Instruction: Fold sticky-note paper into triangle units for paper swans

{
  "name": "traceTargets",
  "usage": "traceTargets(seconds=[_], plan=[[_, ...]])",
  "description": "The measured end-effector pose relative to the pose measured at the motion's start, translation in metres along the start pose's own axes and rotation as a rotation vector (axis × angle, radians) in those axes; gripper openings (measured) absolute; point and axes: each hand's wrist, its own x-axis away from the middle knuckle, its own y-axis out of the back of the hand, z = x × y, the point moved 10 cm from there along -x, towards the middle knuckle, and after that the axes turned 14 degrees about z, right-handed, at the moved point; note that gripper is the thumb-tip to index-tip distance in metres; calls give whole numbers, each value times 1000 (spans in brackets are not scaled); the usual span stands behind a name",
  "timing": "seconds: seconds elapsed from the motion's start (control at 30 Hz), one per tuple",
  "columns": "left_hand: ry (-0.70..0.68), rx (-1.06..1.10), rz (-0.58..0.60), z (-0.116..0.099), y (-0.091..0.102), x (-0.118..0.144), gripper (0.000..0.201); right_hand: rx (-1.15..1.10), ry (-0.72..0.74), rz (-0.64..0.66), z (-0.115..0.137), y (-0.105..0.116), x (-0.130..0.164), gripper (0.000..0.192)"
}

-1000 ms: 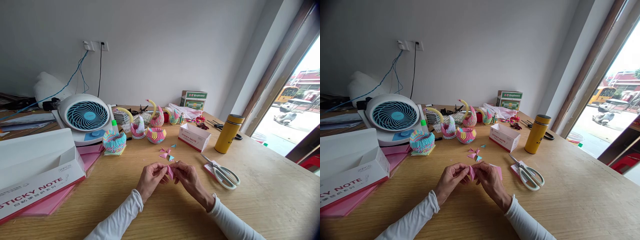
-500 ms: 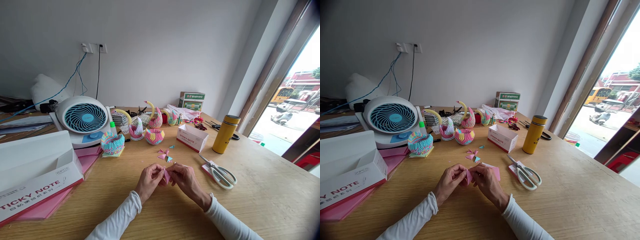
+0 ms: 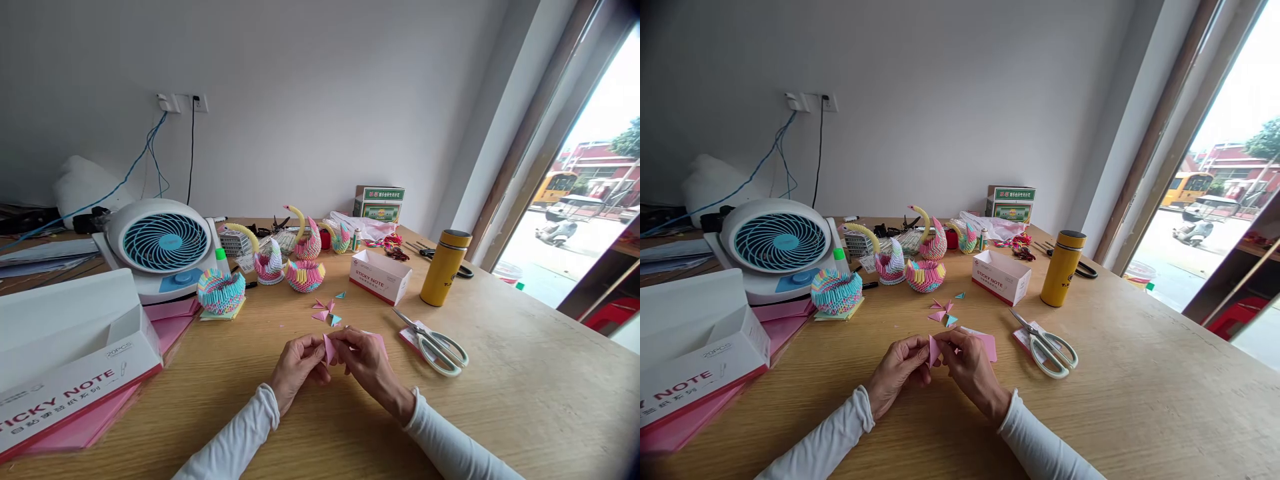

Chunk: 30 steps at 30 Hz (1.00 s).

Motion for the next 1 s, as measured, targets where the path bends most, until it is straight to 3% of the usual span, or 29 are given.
traceTargets(seconds=[0.13, 0.33, 0.57, 0.67, 0.87, 1.0], plan=[[-67, -59, -59, -5, 3, 1, 38, -59, -22, 5, -4, -2, 0, 25], [16, 247, -143, 11, 3, 5, 37, -226, -59, -32, -15, -5, 0, 34], [88, 431, -26, 20, -5, 3, 29, -251, -49, -102, -21, 3, 1, 38], [55, 335, -8, 13, -4, 3, 31, -194, -29, -94, -19, 4, 2, 35], [-69, -127, -99, -11, 4, 5, 30, -66, 25, -75, -7, 4, 2, 28], [-95, -203, -70, -15, 2, 4, 31, -104, 14, -39, -8, 4, 0, 30]])
